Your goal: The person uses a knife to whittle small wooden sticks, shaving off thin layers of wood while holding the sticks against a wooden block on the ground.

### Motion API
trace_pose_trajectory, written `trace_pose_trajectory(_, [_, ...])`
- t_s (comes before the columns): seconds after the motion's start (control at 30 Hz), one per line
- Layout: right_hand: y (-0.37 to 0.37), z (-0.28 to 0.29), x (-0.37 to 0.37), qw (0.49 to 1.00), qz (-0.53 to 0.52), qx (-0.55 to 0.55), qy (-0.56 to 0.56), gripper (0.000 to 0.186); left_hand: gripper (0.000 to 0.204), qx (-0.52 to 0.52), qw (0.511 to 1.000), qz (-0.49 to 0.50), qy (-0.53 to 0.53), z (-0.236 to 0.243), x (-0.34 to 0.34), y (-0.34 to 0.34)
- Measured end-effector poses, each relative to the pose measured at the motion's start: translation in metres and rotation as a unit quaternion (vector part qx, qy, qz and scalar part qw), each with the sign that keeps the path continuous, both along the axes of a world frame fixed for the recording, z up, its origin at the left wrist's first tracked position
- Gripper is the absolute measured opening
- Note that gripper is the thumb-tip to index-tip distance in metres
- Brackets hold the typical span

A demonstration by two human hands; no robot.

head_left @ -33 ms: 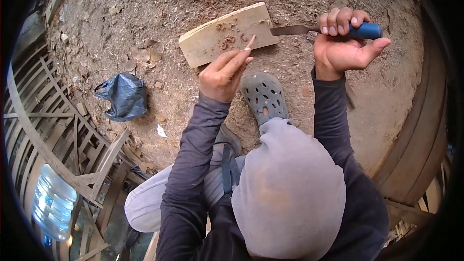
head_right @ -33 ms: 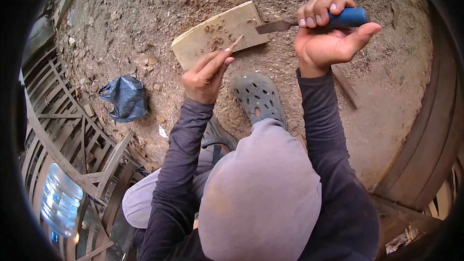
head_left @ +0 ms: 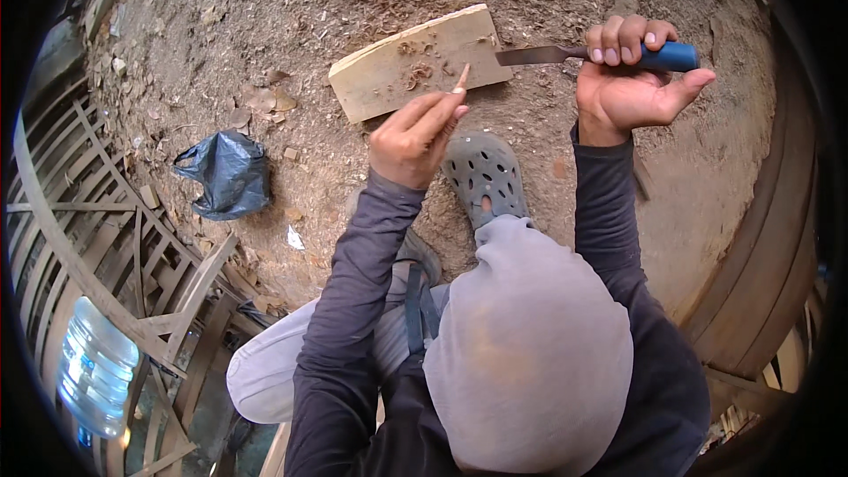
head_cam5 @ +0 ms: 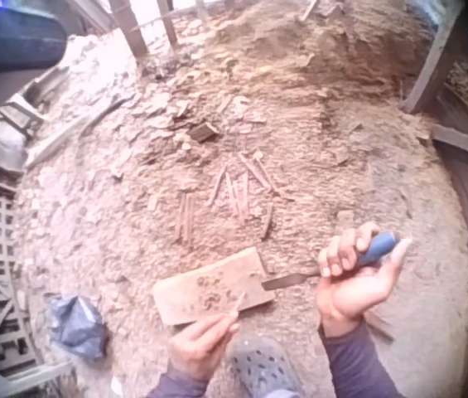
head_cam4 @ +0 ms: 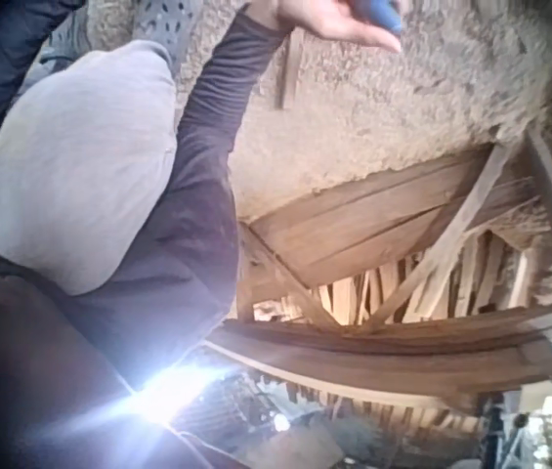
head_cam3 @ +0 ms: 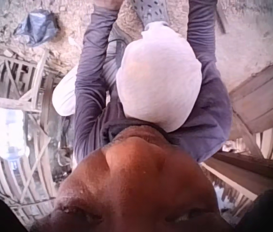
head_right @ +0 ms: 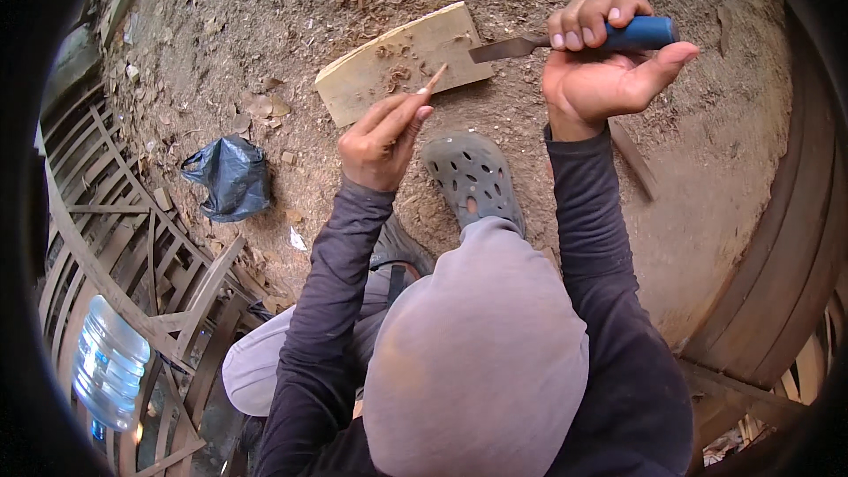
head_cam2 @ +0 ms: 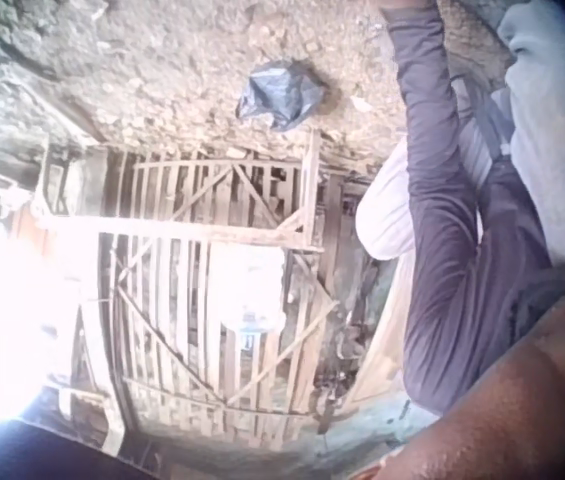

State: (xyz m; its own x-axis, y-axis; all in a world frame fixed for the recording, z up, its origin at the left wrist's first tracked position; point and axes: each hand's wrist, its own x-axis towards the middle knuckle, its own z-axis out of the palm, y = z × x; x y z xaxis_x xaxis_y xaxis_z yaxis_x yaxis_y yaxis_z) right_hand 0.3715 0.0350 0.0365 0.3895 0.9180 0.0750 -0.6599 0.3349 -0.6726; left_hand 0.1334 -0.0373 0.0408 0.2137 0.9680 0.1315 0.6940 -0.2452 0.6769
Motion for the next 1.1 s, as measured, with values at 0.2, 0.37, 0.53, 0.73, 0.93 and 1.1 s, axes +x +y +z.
trace_pose_trajectory(0.2, [0.005,0.003,0.005,0.995,-0.001,-0.06,0.083,0.076,0.025,-0.149,0.96,0.147,-0.188,0.0,0.021,-0.014])
trace_pose_trajectory(0.37, [0.0,0.026,-0.018,0.998,0.054,0.013,-0.025,0.07,0.021,-0.237,0.908,0.222,-0.265,-0.004,0.031,-0.022])
trace_pose_trajectory(0.53, [-0.024,0.038,-0.047,0.969,0.177,0.121,-0.123,0.075,0.017,-0.269,0.85,0.283,-0.353,-0.01,0.047,-0.035])
trace_pose_trajectory(0.73, [-0.029,0.06,-0.061,0.96,0.231,0.099,-0.125,0.067,0.015,-0.198,0.884,0.301,-0.298,-0.001,0.058,-0.032])
trace_pose_trajectory(0.93, [-0.023,0.026,-0.057,0.932,0.289,0.157,-0.15,0.071,0.015,-0.182,0.865,0.334,-0.327,-0.013,0.062,-0.036])
trace_pose_trajectory(1.1, [-0.019,0.029,-0.072,0.955,0.229,0.054,-0.178,0.068,0.014,-0.181,0.877,0.323,-0.307,-0.003,0.056,-0.031])
